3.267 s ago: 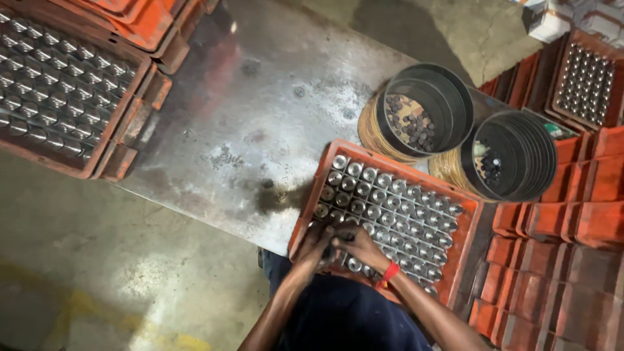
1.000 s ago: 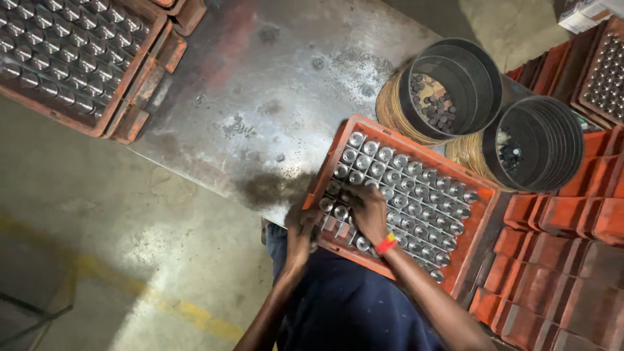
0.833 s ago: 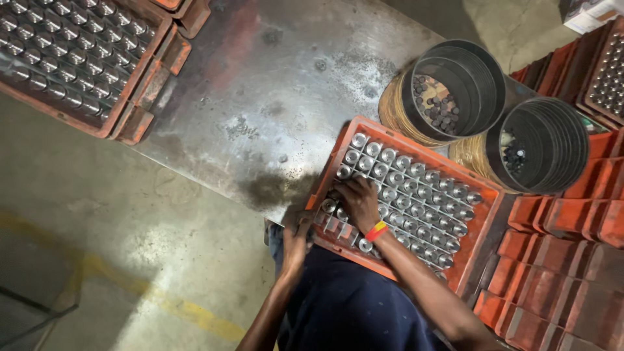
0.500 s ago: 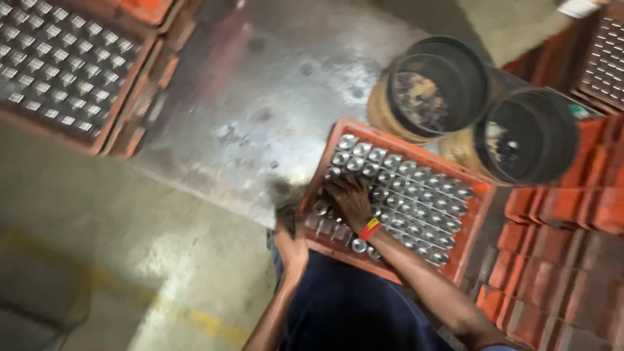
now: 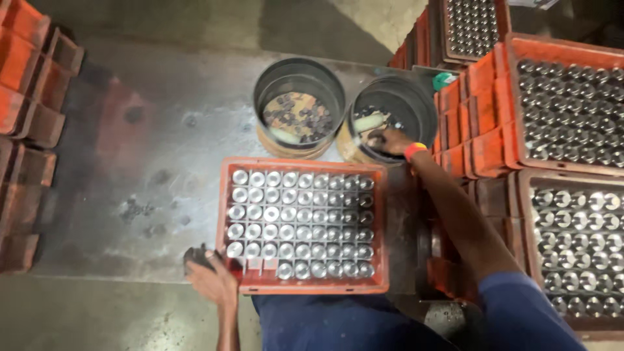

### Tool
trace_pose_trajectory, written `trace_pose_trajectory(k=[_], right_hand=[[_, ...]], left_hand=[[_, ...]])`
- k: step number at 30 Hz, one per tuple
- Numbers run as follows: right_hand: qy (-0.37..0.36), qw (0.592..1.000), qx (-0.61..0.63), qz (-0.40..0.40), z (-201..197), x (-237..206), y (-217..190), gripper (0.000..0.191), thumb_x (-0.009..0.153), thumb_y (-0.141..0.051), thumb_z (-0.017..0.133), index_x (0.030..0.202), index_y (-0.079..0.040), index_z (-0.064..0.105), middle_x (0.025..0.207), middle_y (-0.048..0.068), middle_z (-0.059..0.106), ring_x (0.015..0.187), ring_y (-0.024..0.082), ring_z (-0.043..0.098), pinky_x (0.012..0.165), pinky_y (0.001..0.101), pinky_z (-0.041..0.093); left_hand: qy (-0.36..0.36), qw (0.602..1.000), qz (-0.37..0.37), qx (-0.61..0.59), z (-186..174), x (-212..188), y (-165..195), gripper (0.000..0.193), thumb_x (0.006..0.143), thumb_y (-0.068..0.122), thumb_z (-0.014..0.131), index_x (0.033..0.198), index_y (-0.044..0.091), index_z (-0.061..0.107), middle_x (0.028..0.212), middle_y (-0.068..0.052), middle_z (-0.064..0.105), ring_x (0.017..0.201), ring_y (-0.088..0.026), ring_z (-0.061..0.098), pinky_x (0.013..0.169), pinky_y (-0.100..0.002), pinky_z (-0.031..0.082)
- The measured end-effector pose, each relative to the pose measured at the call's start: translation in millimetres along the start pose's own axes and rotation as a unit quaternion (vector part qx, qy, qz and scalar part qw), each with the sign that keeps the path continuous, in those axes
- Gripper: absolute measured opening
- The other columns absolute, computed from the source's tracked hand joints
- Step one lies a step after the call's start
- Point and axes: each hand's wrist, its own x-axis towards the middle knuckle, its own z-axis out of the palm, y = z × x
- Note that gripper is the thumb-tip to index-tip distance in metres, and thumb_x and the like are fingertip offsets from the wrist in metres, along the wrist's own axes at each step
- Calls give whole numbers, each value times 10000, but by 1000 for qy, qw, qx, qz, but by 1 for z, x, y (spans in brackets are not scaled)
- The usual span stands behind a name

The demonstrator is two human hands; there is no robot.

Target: The person places small cylindrical metal parts into the compartments of an orange plastic crate. They then use a cloth to wipe the tops of the parts and finally use a metal rod to press down on them.

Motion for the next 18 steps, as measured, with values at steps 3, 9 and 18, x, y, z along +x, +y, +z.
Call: trace_pose_trajectory(k=[3, 9, 18], right_hand=[[-165, 986, 21, 25, 10, 13, 8, 584, 826, -269, 672, 1402, -204, 601, 1345, 175, 664, 1245, 335, 614, 1042, 432, 469], [-267, 948, -151, 84, 30, 23, -6, 539, 917, -356, 642, 1402, -125, 601, 1446, 168, 600, 1358, 335, 560, 1078, 456, 455], [-177, 967, -182, -3, 30, 32, -5, 418, 820, -300, 763, 1180, -87, 735, 1163, 200, 721, 1098, 369, 698, 955, 439, 536]], left_hand=[[16, 995, 54, -78, -5, 1, 3, 606, 1102, 453, 469, 1425, -60, 477, 1333, -336, 564, 1187, -495, 549, 1022, -576, 414], [17, 999, 31, -26, -14, 1, 12, 561, 1111, 404, 469, 1438, -51, 496, 1312, -348, 561, 1170, -512, 535, 975, -573, 413], [22, 999, 24, -15, -10, 6, 7, 521, 1115, 414, 475, 1419, -6, 526, 1345, -314, 584, 1201, -497, 547, 998, -564, 426]])
